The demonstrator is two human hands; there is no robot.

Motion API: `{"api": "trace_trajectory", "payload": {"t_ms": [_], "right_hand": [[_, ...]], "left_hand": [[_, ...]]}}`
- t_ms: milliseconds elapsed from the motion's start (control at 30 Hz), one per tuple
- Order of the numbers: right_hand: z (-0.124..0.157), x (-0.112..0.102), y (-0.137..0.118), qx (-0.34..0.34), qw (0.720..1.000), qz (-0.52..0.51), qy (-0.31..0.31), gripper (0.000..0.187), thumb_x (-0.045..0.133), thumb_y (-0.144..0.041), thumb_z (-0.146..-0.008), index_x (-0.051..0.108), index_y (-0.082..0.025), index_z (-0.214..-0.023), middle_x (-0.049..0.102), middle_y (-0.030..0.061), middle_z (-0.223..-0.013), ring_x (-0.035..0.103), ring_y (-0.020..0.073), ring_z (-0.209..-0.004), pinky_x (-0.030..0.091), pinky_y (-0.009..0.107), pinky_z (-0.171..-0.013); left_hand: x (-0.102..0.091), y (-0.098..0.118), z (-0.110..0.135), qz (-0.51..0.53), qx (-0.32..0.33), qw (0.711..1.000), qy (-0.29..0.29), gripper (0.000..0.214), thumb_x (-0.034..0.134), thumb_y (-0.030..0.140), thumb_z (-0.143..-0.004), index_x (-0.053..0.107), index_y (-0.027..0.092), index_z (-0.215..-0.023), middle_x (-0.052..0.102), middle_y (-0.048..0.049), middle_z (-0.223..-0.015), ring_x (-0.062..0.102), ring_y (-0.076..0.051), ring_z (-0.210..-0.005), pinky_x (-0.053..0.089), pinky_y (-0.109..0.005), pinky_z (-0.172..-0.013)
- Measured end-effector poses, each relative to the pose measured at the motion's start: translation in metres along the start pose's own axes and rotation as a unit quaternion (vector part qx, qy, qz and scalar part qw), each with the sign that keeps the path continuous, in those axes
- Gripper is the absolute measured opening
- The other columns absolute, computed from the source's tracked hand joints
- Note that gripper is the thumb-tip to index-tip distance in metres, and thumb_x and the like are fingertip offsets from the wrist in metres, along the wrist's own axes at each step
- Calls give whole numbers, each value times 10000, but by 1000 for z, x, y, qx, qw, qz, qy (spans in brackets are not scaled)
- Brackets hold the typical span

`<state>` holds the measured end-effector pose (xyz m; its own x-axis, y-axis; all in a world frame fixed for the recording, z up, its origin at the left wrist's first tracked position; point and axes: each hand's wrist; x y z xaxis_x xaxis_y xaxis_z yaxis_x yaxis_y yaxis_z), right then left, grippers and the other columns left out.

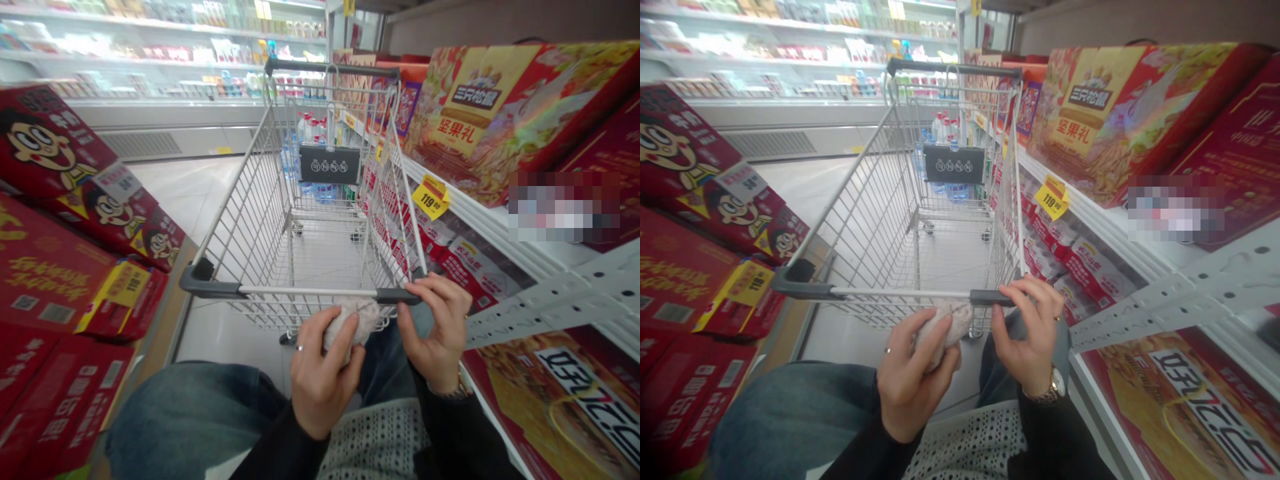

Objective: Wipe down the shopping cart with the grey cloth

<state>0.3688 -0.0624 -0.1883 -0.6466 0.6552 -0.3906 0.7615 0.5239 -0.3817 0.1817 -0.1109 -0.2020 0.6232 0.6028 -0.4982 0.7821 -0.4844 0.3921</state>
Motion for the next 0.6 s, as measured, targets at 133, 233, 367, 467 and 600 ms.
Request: {"api": "trace_trajectory", "payload": {"t_ms": [133, 233, 367, 467, 600], "right_hand": [[1, 1, 1, 4, 1000, 0, 2, 308, 689, -212, -845, 660, -255, -1149, 658, 67, -1139, 597, 285, -1188, 453, 537, -1056], [1, 1, 1, 5, 1000, 1, 9, 309, 689, -215, -844, 659, -253, -1149, 655, 67, -1141, 602, 281, -1172, 453, 536, -1056], [1, 0, 3, 5, 1000, 4, 5, 318, 692, -221, -845, 654, -256, -1159, 655, 68, -1143, 599, 281, -1165, 452, 539, -1065], [2, 0, 3, 3, 1000, 4, 0, 311, 686, -233, -853, 652, -263, -1160, 655, 66, -1145, 600, 280, -1161, 454, 543, -1068], [2, 1, 3, 2, 1000, 4, 1, 323, 691, -221, -850, 655, -263, -1168, 654, 64, -1152, 590, 285, -1193, 454, 539, -1066]], "left_hand": [[4, 2, -1, -7, -1, 1000, 5, 490, 733, 41, -745, 684, 215, -1200, 641, -104, -1212, 627, -219, -1118, 555, -368, -970], [3, 7, -8, 2, 3, 1000, 13, 489, 732, 47, -742, 684, 216, -1199, 638, -102, -1223, 622, -218, -1128, 551, -368, -978], [4, 7, -7, 5, 2, 1000, -7, 462, 720, 41, -749, 688, 201, -1181, 635, -107, -1204, 618, -221, -1119, 551, -376, -977], [1, 1, -4, -10, 2, 1000, 0, 477, 726, 40, -746, 687, 208, -1190, 638, -104, -1199, 624, -215, -1108, 552, -365, -972], [-9, -10, -3, -36, -3, 999, 28, 514, 751, 51, -735, 681, 230, -1211, 639, -98, -1225, 636, -219, -1109, 549, -373, -982]]}}
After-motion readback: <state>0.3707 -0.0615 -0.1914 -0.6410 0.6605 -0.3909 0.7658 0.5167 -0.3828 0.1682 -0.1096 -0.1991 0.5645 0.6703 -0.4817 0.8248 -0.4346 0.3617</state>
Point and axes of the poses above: each hand's wrist, its own z-axis away from the middle knuckle, its own x-axis out of the palm, y = z × x
